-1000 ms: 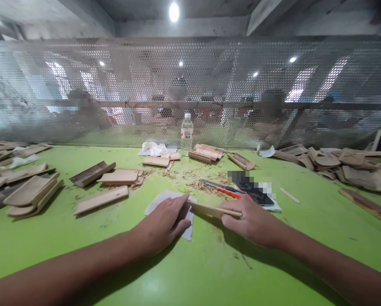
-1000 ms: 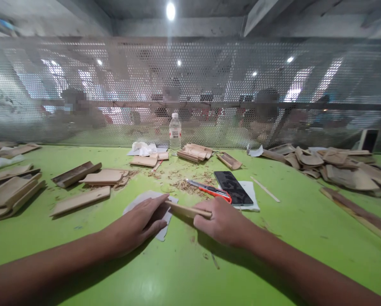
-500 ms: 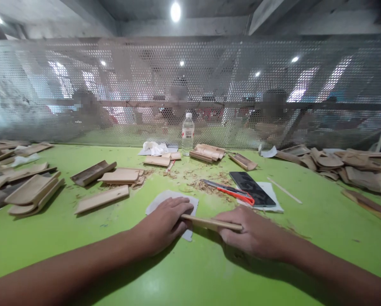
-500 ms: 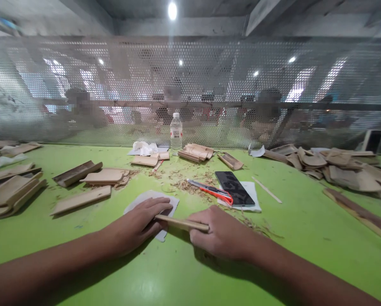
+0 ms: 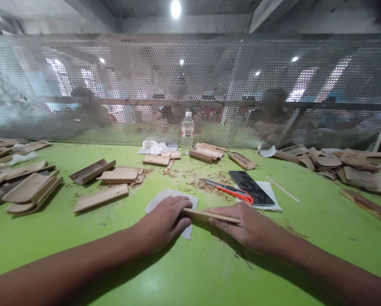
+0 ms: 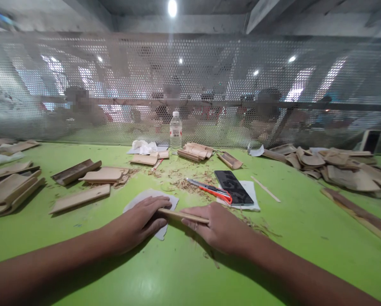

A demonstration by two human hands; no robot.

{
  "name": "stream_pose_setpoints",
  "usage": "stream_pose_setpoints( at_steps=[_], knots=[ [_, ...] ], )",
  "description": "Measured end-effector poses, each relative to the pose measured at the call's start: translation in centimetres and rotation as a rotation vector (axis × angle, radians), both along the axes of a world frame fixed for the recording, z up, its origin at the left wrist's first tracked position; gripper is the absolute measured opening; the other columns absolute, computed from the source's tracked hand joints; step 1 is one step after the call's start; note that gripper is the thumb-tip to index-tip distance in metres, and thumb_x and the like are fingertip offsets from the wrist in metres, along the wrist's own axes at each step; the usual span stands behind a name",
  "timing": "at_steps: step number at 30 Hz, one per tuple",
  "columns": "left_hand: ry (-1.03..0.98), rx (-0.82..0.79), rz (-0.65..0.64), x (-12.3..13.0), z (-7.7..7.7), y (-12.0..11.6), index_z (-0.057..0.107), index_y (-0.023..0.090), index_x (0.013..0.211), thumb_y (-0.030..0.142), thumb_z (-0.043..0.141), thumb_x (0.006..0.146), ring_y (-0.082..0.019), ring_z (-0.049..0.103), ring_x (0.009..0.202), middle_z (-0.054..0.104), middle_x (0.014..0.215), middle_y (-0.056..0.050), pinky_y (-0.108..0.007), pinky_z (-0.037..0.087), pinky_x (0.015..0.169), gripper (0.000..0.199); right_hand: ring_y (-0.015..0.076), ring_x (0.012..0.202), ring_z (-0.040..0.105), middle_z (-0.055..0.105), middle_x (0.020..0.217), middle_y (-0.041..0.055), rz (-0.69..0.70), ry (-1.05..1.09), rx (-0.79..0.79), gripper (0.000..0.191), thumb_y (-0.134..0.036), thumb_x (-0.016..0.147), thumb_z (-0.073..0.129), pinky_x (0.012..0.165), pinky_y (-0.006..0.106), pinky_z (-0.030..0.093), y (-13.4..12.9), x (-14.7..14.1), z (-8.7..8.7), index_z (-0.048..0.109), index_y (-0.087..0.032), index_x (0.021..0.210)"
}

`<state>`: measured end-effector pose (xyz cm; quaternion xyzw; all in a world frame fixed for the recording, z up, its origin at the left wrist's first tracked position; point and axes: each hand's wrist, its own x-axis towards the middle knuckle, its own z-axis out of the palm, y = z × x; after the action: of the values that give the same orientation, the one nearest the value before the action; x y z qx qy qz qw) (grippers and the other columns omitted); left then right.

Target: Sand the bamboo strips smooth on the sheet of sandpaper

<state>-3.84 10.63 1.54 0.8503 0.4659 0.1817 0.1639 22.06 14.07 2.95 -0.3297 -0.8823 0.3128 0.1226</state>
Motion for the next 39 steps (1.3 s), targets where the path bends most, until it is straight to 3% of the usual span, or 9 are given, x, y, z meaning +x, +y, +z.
stream_pose_setpoints(
  at_steps=[6, 9, 14, 18, 23, 28, 32, 36, 39],
  knots=[
    [0.002, -0.022, 0.019, 0.04, -0.08, -0.11, 0.057, 0.018, 0.134, 0.029, 0.053, 0.102, -0.031, 0.056, 0.126, 0.062, 0.138, -0.013, -0.048, 0.042, 0.111, 0.034, 0.0189, 0.074, 0.063, 0.077, 0.094, 0.0056, -0.005, -0.012, 0.002, 0.045, -0.052, 0.106, 0.043, 0.065, 0.029, 0.041, 0.04, -0.03, -0.01, 0.075, -0.021, 0.108],
    [-0.003, -0.054, 0.067, 0.04, -0.28, -0.19, 0.047, 0.016, 0.147, 0.032, 0.054, 0.102, -0.033, 0.055, 0.127, 0.060, 0.140, -0.016, -0.051, 0.042, 0.110, 0.049, 0.0193, 0.072, 0.063, 0.077, 0.090, 0.0056, -0.051, -0.008, -0.011, 0.047, -0.053, 0.106, 0.041, 0.065, 0.030, 0.041, 0.02, -0.08, 0.05, 0.075, -0.021, 0.106],
    [-0.019, -0.085, 0.076, 0.03, -0.36, -0.21, 0.031, 0.014, 0.159, 0.034, 0.052, 0.101, -0.035, 0.052, 0.132, 0.055, 0.147, -0.019, -0.053, 0.040, 0.112, 0.065, 0.0192, 0.070, 0.062, 0.076, 0.087, 0.0044, 0.002, -0.005, -0.029, 0.044, -0.053, 0.105, 0.044, 0.062, 0.029, 0.041, -0.35, -0.28, 0.11, 0.075, -0.022, 0.104],
    [-0.016, -0.072, 0.090, 0.14, -0.15, -0.21, 0.036, 0.015, 0.156, 0.033, 0.054, 0.100, -0.035, 0.052, 0.132, 0.056, 0.145, -0.018, -0.052, 0.040, 0.112, 0.061, 0.0205, 0.071, 0.063, 0.076, 0.085, 0.0054, -0.092, 0.006, -0.014, 0.047, -0.054, 0.105, 0.043, 0.064, 0.030, 0.042, 0.08, -0.12, 0.17, 0.076, -0.020, 0.098],
    [0.000, -0.088, 0.074, 0.22, -0.03, -0.19, 0.040, 0.012, 0.153, 0.032, 0.052, 0.100, -0.034, 0.055, 0.126, 0.060, 0.139, -0.018, -0.050, 0.042, 0.110, 0.058, 0.0191, 0.072, 0.063, 0.077, 0.088, 0.0028, -0.008, 0.019, -0.066, 0.040, -0.050, 0.105, 0.047, 0.064, 0.028, 0.042, 0.01, -0.20, 0.16, 0.076, -0.023, 0.108],
    [-0.008, -0.073, 0.078, 0.21, -0.05, -0.13, 0.038, 0.011, 0.154, 0.033, 0.052, 0.100, -0.035, 0.053, 0.129, 0.058, 0.141, -0.019, -0.051, 0.041, 0.111, 0.060, 0.0199, 0.072, 0.064, 0.077, 0.087, 0.0054, -0.069, 0.009, -0.034, 0.045, -0.053, 0.105, 0.045, 0.064, 0.028, 0.043, 0.02, -0.19, 0.14, 0.077, -0.021, 0.108],
    [-0.008, -0.079, 0.065, 0.22, 0.00, -0.19, 0.039, 0.013, 0.154, 0.032, 0.052, 0.100, -0.034, 0.054, 0.127, 0.060, 0.139, -0.018, -0.051, 0.042, 0.110, 0.059, 0.0186, 0.068, 0.062, 0.077, 0.087, 0.0034, 0.025, -0.012, -0.032, 0.041, -0.050, 0.105, 0.047, 0.061, 0.028, 0.041, 0.08, -0.06, 0.15, 0.076, -0.025, 0.118],
    [0.002, -0.090, 0.079, 0.20, -0.02, -0.17, 0.036, 0.011, 0.155, 0.033, 0.051, 0.101, -0.034, 0.052, 0.130, 0.056, 0.144, -0.019, -0.051, 0.039, 0.113, 0.061, 0.0208, 0.077, 0.066, 0.079, 0.097, 0.0062, -0.063, 0.003, 0.005, 0.042, -0.050, 0.105, 0.046, 0.067, 0.030, 0.044, 0.19, -0.05, 0.19, 0.077, -0.022, 0.114],
    [0.004, -0.093, 0.080, 0.18, -0.07, -0.11, 0.037, 0.011, 0.155, 0.033, 0.052, 0.101, -0.034, 0.052, 0.130, 0.057, 0.143, -0.019, -0.052, 0.040, 0.112, 0.061, 0.0199, 0.074, 0.064, 0.078, 0.091, 0.0045, -0.009, -0.010, -0.015, 0.039, -0.048, 0.105, 0.048, 0.065, 0.029, 0.042, 0.26, -0.03, 0.07, 0.076, -0.023, 0.114]
  ],
)
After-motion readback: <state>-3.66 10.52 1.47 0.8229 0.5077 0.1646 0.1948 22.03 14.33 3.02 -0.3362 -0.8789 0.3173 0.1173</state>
